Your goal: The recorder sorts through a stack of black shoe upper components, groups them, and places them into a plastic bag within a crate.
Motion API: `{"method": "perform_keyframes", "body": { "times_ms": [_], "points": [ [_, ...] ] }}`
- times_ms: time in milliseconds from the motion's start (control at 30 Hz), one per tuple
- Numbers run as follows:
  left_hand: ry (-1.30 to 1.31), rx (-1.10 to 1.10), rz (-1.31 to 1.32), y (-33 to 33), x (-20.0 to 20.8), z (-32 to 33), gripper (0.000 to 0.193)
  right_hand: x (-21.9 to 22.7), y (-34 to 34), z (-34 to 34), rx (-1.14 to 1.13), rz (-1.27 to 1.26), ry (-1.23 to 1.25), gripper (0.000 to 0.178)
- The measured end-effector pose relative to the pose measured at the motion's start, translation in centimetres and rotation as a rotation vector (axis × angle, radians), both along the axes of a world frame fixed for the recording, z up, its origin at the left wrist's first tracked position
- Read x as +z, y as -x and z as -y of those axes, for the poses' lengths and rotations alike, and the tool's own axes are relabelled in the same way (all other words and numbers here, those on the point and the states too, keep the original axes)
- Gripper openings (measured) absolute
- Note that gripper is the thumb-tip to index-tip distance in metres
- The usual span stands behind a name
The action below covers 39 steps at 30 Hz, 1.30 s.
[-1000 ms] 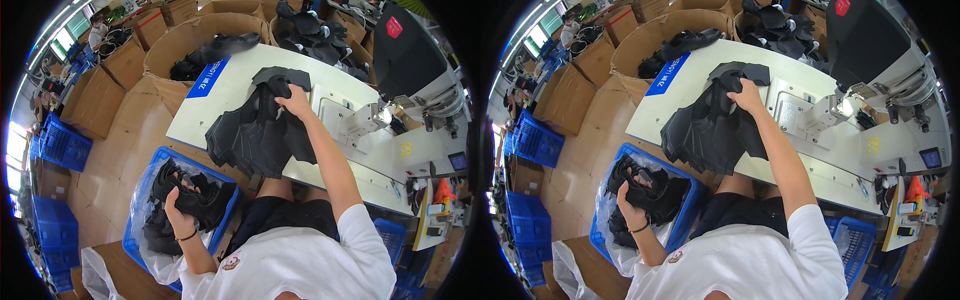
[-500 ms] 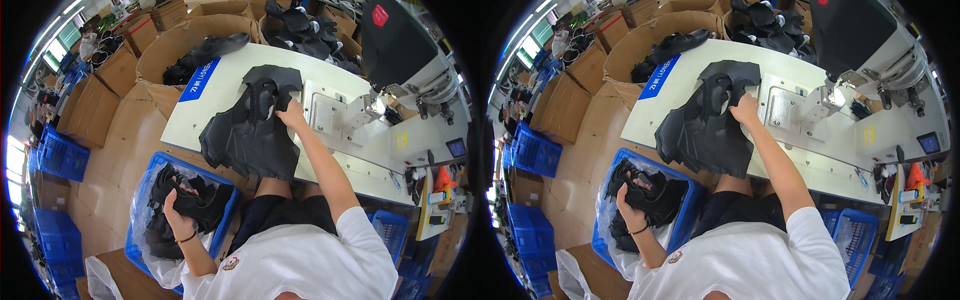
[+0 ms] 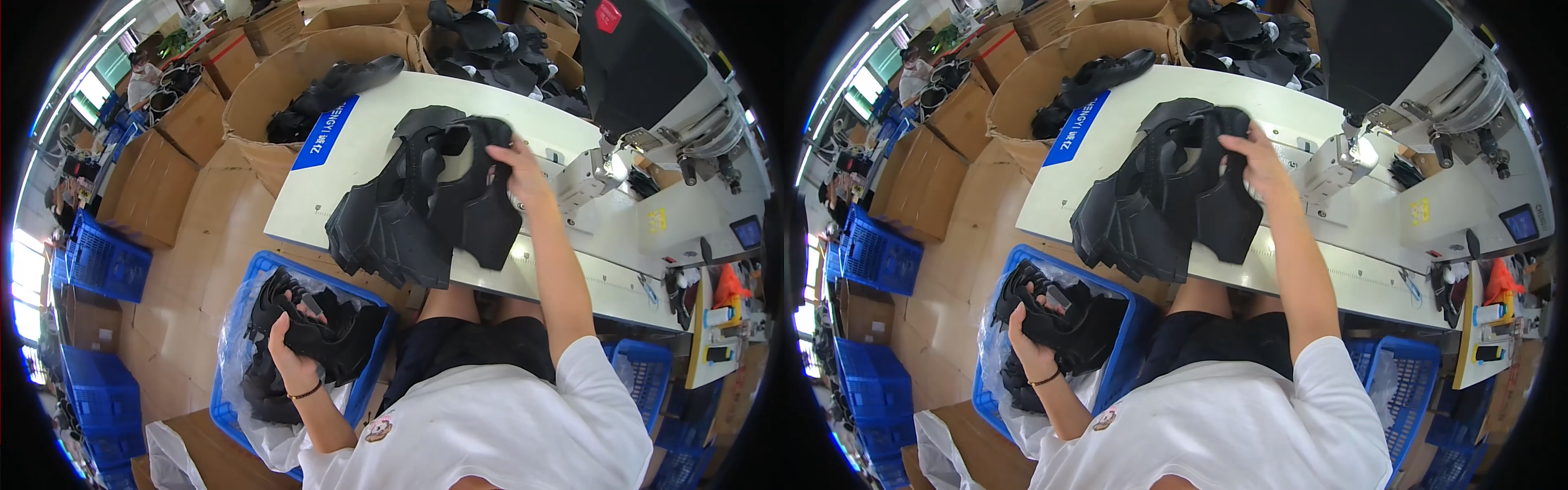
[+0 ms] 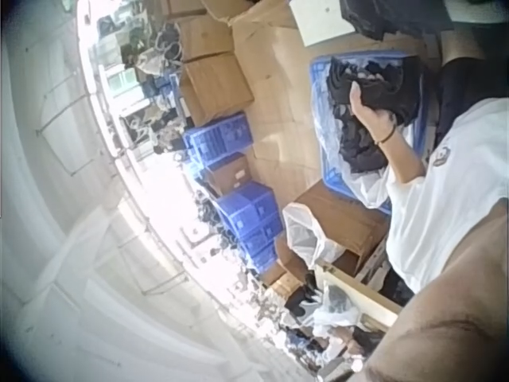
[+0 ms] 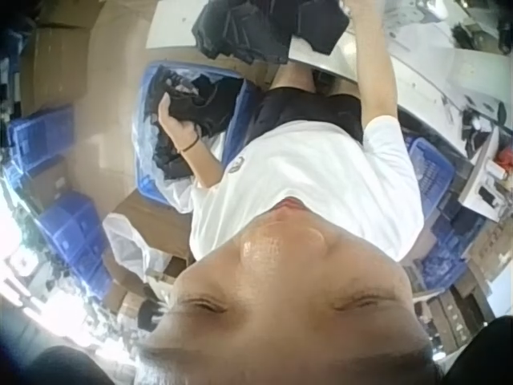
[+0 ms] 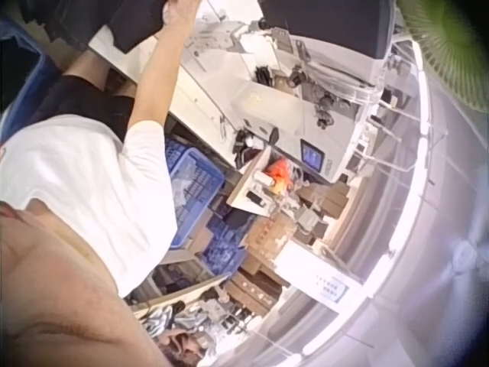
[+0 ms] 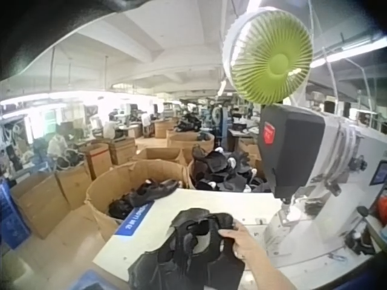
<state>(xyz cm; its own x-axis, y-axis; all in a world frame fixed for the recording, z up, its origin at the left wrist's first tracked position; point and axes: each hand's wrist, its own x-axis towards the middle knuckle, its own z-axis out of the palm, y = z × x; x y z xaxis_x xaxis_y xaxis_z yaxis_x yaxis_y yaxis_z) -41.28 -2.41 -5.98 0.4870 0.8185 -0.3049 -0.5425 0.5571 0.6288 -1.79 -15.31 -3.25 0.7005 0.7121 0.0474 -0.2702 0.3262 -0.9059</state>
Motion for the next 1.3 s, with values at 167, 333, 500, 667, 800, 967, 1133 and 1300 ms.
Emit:
{"method": "perform_keyframes", "body": {
  "times_ms": [167,333,500,667,800,967,1133,1300],
  "points": [
    [0.025,-0.013,-0.004,0.5,-0.7,0.2,0.042,7.8,2.0,2.5,0.104,0.290,-0.227,0.064],
    [0.027,-0.056,-0.015,-0.1,-1.4,0.4,0.048,13.6,9.7,-1.1,0.359,0.229,-0.217,0.079],
    [-0.039,-0.149,0.152,-0.1,-2.6,1.6,0.057,16.4,16.3,-4.8,0.740,0.310,-0.376,0.082],
    [-0.212,-0.042,0.013,0.6,-1.9,2.7,0.080,11.5,22.9,-7.1,1.237,0.270,0.350,0.070],
    [-0.260,-0.009,0.241,0.3,-3.0,2.5,0.065,2.3,25.6,-6.3,0.817,1.178,0.131,0.072],
    [-0.071,0.031,0.090,1.4,-3.3,2.0,0.052,1.3,24.8,-6.8,0.783,1.222,0.203,0.104],
    [-0.062,0.166,0.380,2.1,-0.3,2.0,0.050,-7.6,22.4,-9.1,1.275,0.294,0.204,0.097],
    [-0.303,0.487,0.245,7.6,1.3,1.4,0.064,-11.2,26.5,-9.8,1.507,-0.345,0.286,0.118]
  ]
}}
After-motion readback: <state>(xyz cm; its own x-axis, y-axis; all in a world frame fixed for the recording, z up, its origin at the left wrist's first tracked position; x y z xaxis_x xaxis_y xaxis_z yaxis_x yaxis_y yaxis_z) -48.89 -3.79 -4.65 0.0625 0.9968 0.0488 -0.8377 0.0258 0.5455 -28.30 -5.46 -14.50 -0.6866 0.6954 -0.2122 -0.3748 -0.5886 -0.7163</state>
